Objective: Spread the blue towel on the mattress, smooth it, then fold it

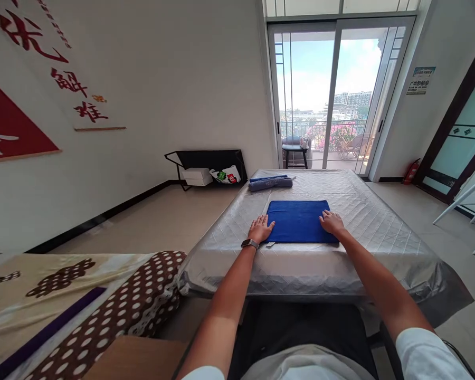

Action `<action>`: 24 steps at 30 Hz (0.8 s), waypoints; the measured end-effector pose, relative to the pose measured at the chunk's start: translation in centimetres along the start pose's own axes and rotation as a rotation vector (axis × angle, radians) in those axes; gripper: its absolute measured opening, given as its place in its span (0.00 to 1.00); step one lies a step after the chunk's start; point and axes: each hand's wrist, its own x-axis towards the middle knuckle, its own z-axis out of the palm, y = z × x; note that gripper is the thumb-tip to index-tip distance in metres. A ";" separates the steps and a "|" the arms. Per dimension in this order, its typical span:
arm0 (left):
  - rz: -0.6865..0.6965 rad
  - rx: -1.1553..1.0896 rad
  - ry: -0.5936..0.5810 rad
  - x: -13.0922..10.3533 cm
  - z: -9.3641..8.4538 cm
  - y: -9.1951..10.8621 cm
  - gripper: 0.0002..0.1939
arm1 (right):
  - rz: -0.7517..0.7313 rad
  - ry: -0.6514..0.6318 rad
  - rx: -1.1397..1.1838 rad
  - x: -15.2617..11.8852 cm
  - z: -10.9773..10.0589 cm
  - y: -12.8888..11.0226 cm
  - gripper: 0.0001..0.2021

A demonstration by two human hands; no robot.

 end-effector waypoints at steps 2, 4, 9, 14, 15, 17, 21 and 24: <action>0.002 0.013 -0.009 -0.1 -0.2 0.0 0.37 | 0.005 0.009 0.009 0.7 -0.1 -0.1 0.29; 0.002 0.029 -0.021 -0.2 -0.3 0.0 0.37 | 0.015 -0.004 0.019 1.2 0.3 -0.1 0.31; -0.008 0.076 -0.056 -0.4 -0.5 0.1 0.38 | 0.037 -0.066 0.030 1.4 1.8 0.5 0.34; -0.002 0.120 -0.085 -1.9 -0.5 -0.3 0.38 | 0.037 -0.087 0.028 1.0 2.6 0.7 0.35; 0.004 0.128 -0.089 -2.3 -0.7 -0.6 0.38 | 0.038 -0.085 0.028 0.9 2.6 0.7 0.35; 0.021 0.146 -0.087 -3.0 -1.1 -1.0 0.37 | 0.037 -0.076 0.032 0.5 2.7 0.6 0.34; 0.079 0.169 -0.035 -3.0 -2.2 -0.2 0.33 | 0.036 -0.059 0.045 0.1 2.8 0.4 0.34; 0.162 0.152 0.015 -1.8 -2.3 3.3 0.31 | 0.035 -0.051 0.051 -0.1 2.7 0.4 0.34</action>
